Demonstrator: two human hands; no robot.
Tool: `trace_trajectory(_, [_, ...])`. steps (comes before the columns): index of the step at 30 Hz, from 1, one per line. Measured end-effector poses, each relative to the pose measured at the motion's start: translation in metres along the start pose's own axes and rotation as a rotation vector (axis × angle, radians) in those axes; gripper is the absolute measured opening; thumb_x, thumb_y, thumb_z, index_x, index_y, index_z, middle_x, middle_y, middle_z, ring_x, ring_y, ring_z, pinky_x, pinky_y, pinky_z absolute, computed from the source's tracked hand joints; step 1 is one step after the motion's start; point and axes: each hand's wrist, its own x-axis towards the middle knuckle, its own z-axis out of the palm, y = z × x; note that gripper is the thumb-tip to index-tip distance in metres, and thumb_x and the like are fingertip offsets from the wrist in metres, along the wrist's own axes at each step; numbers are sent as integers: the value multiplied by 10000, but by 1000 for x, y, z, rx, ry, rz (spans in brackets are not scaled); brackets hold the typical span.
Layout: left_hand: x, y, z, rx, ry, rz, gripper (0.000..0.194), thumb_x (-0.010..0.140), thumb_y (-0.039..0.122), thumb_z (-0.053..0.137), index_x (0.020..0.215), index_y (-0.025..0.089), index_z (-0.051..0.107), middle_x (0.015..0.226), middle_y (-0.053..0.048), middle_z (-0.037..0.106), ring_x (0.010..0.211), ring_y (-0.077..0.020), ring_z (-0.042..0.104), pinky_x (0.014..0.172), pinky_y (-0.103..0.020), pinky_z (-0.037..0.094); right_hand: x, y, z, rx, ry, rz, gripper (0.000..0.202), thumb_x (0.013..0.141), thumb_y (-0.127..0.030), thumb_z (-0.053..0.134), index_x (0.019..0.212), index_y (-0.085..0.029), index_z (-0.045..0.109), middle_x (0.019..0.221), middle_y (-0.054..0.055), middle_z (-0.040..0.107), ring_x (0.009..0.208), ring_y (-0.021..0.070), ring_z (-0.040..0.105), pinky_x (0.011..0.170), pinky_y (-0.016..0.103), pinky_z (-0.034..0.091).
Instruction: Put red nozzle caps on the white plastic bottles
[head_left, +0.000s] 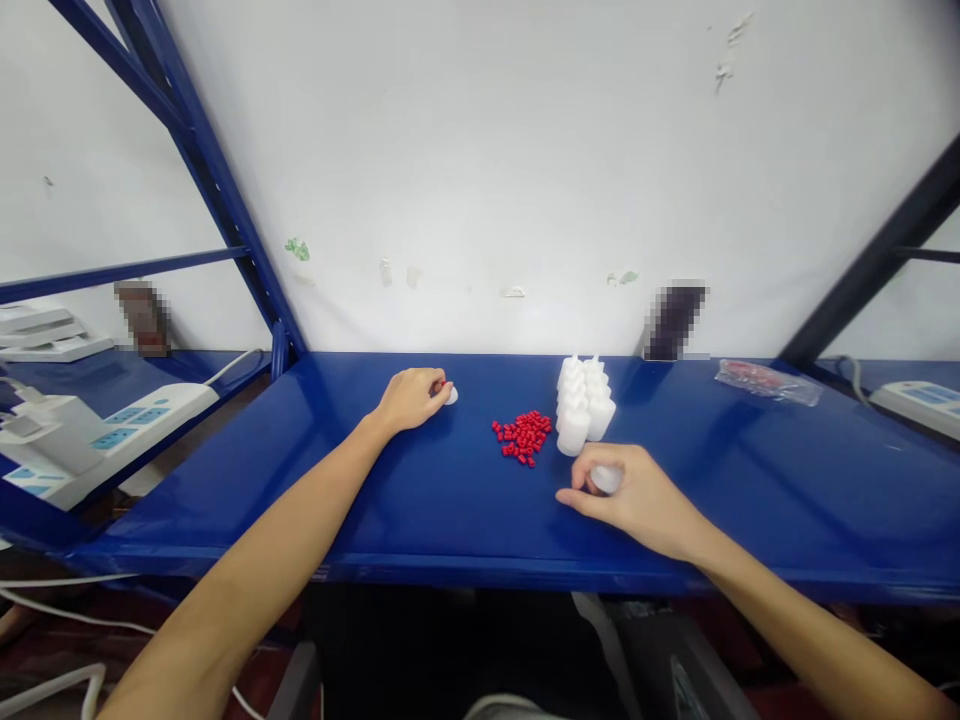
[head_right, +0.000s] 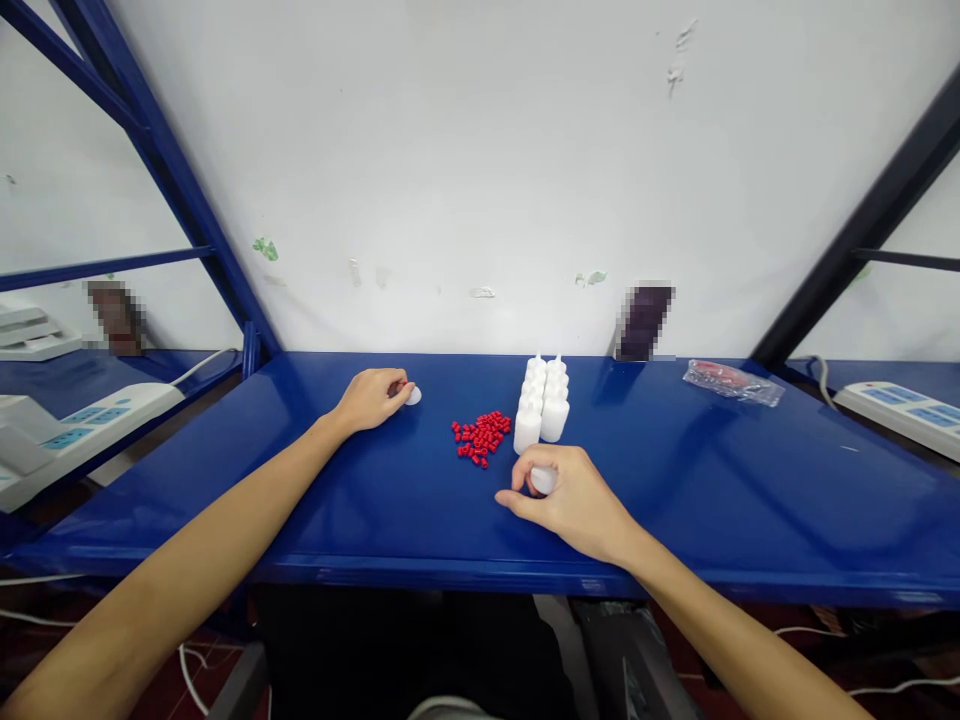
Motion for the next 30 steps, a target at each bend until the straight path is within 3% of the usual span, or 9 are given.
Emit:
trace_trajectory(4, [0, -2, 2, -12, -28, -100, 341, 921, 430, 488, 682, 193, 544, 632, 1, 572, 578, -155, 504, 583, -273, 275, -3, 9, -7, -129, 132, -31, 230, 817, -404, 686, 722, -198, 651, 724, 18, 659, 658, 182, 577, 648, 307, 416])
trace_trajectory(7, [-1, 7, -2, -28, 50, -129, 268, 922, 433, 509, 851, 192, 604, 676, 6, 595, 603, -156, 532, 601, -270, 317, -6, 14, -8, -134, 249, -94, 240, 868, -379, 562, 737, -190, 632, 702, 32, 645, 634, 188, 563, 629, 317, 397])
trace_trajectory(10, [-5, 30, -6, -40, 161, 8, 252, 951, 331, 463, 1089, 171, 600, 799, -15, 641, 693, -159, 584, 688, -276, 409, -6, 16, -6, -171, 285, -66, 276, 898, -357, 509, 697, -189, 597, 661, 29, 622, 620, 184, 560, 625, 313, 384])
trace_trajectory(13, [-9, 55, -4, 25, -22, 327, 264, 968, 254, 418, 1096, 183, 638, 964, -43, 670, 845, -165, 630, 786, -280, 456, -5, 15, -1, -223, 242, -75, 269, 906, -346, 523, 695, -190, 584, 672, 22, 624, 626, 176, 560, 628, 305, 371])
trace_trajectory(15, [-11, 66, 0, 121, -149, 417, 289, 972, 253, 433, 1162, 195, 643, 1053, -60, 655, 931, -186, 635, 792, -288, 469, -6, 14, 1, -222, 180, -133, 274, 924, -341, 518, 703, -189, 573, 684, 20, 617, 629, 166, 547, 625, 294, 363])
trace_trajectory(19, [-14, 71, 6, 198, -248, 407, 367, 1000, 273, 434, 1335, 209, 569, 1137, -80, 622, 993, -203, 624, 800, -299, 486, -8, 9, 0, -169, -53, -323, 286, 967, -323, 494, 723, -183, 547, 689, 11, 566, 633, 143, 504, 635, 277, 359])
trace_trajectory(23, [-13, 69, 7, 138, -275, 380, 324, 1029, 279, 402, 1227, 206, 647, 1096, -71, 628, 1001, -187, 625, 828, -283, 485, -2, 3, -4, -151, -223, -548, 294, 994, -290, 430, 740, -185, 535, 700, 26, 536, 654, 159, 467, 638, 295, 335])
trace_trajectory(26, [-11, 69, 8, 82, -276, 355, 288, 1017, 245, 426, 1107, 185, 692, 1047, -69, 645, 979, -180, 637, 826, -273, 487, 10, 2, -1, -81, -184, -684, 297, 987, -275, 387, 737, -190, 523, 699, 41, 527, 638, 170, 457, 624, 309, 332])
trace_trajectory(30, [-9, 65, 10, -8, -236, 353, 220, 980, 201, 493, 1031, 171, 704, 977, -63, 676, 911, -177, 656, 814, -279, 505, 28, -3, 6, 101, -12, -840, 268, 961, -294, 373, 769, -198, 533, 690, 57, 540, 627, 192, 493, 617, 327, 360])
